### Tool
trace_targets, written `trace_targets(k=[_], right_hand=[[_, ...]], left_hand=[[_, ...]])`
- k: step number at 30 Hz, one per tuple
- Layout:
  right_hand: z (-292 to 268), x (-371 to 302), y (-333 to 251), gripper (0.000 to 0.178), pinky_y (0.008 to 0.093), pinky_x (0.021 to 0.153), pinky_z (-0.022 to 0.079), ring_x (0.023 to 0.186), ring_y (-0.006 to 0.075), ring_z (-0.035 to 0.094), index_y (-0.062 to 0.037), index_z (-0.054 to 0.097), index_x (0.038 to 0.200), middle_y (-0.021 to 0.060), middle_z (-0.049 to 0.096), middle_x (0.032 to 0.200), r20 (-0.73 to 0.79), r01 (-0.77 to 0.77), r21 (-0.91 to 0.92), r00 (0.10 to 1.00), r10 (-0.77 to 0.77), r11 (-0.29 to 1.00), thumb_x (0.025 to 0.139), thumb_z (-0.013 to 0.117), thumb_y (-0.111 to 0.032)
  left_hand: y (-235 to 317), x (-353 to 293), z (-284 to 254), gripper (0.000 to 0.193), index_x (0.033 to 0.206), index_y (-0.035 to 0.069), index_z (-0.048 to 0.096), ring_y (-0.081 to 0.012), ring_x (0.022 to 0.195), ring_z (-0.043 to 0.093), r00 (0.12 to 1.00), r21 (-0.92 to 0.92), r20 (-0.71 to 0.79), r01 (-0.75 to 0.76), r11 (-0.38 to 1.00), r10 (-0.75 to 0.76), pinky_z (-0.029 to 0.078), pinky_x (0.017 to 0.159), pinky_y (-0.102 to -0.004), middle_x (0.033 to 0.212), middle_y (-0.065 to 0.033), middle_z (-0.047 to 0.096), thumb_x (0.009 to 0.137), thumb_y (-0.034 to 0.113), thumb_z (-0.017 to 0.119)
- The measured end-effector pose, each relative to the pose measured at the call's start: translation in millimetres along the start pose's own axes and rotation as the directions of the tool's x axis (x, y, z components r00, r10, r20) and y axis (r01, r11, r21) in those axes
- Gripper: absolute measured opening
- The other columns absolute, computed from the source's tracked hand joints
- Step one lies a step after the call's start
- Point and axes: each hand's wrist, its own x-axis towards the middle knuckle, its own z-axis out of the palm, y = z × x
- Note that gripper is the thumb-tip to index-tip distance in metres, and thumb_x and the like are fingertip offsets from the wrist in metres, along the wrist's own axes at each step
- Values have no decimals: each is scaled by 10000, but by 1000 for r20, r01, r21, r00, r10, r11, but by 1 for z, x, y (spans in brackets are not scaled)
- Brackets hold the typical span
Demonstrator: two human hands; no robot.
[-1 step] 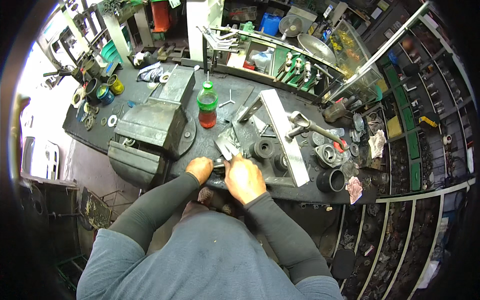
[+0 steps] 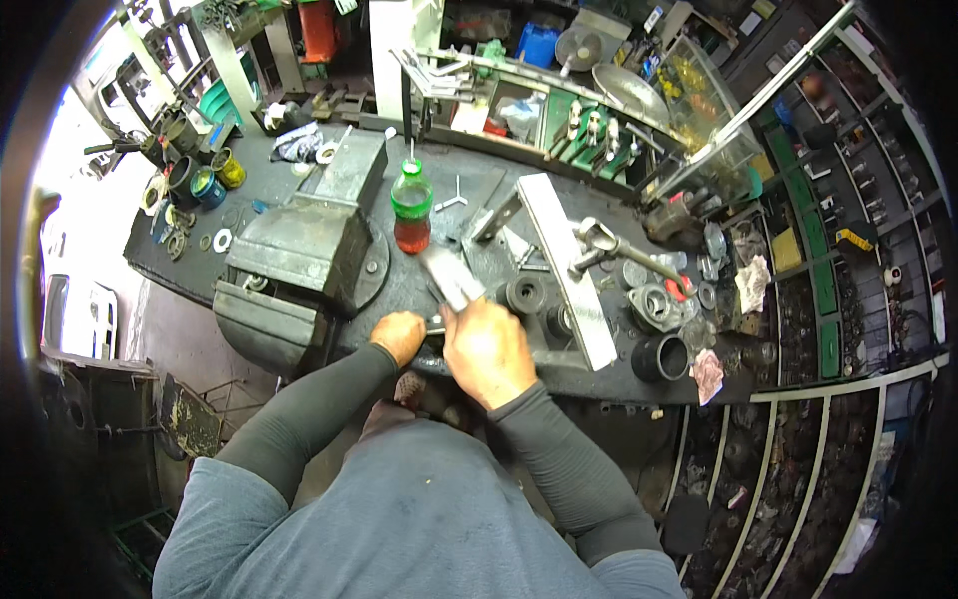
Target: The person assembles small mechanical parts on a cluttered workbench. They use a hammer to tap components together, apply liquid from a bottle, and handle bearings, gears, and metal rings. The person repeatedly picks up, aligns, and secures parts, occasionally wiping them with a cloth.
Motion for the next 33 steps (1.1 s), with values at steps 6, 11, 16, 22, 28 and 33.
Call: trace_targets(k=[6, 11, 16, 22, 28, 33], right_hand=[[68, -22, 36, 370, 605, 865, 589, 941, 557, 735, 74, 679, 1191, 355, 742, 930, 164, -190, -25, 968, 192, 981, 1053, 684, -269], [43, -16, 19, 362, 586, 830, 601, 967, 520, 746, 56, 696, 1129, 345, 752, 1012, 98, -85, 35, 992, 82, 996, 1053, 692, -298], [-31, -10, -37, 242, 479, 672, 596, 794, 439, 749, 30, 711, 1044, 282, 751, 888, -617, 464, 129, 730, -296, 876, 1041, 743, -210], [82, -34, 57, 385, 625, 909, 594, 1007, 535, 751, 41, 691, 1172, 334, 765, 1044, 142, -164, 2, 976, 162, 986, 1057, 662, -325], [-25, -32, -26, 207, 577, 653, 530, 724, 469, 700, 9, 753, 1060, 256, 726, 827, -574, 339, -27, 765, -292, 940, 1082, 684, -185], [119, -55, 78, 353, 595, 773, 605, 835, 517, 754, 14, 721, 1191, 279, 763, 876, 59, -99, -73, 993, 103, 992, 911, 752, -198]], left_hand=[[5, -6, -3, 219, 1018, 66, 838, -318, 956, 829, 998, 35, 67, 8, 999, -11, 672, 858, -438, 1010, -171, 829, 988, 168, 647], [3, -20, 19, 229, 937, 47, 809, -346, 864, 821, 999, 97, -43, 12, 995, -8, 669, 767, -470, 929, -191, 806, 982, 169, 620], [-3, -6, 4, 240, 1001, 76, 839, -309, 919, 829, 999, 98, -40, 30, 995, -26, 670, 803, -444, 1019, -149, 831, 1011, 168, 618], [18, -23, 23, 168, 992, 41, 788, -316, 921, 822, 986, 227, -167, 17, 974, 21, 667, 774, -412, 1002, -188, 804, 958, 141, 657], [-1, -12, 26, 247, 1013, 26, 768, -326, 895, 818, 990, 102, -138, 55, 993, -41, 660, 775, -457, 973, -165, 800, 1018, 194, 587], [14, -16, 31, 249, 1052, 25, 765, -336, 977, 808, 1000, 184, -9, 11, 983, -10, 648, 814, -479, 1069, -173, 795, 1019, 191, 583]])
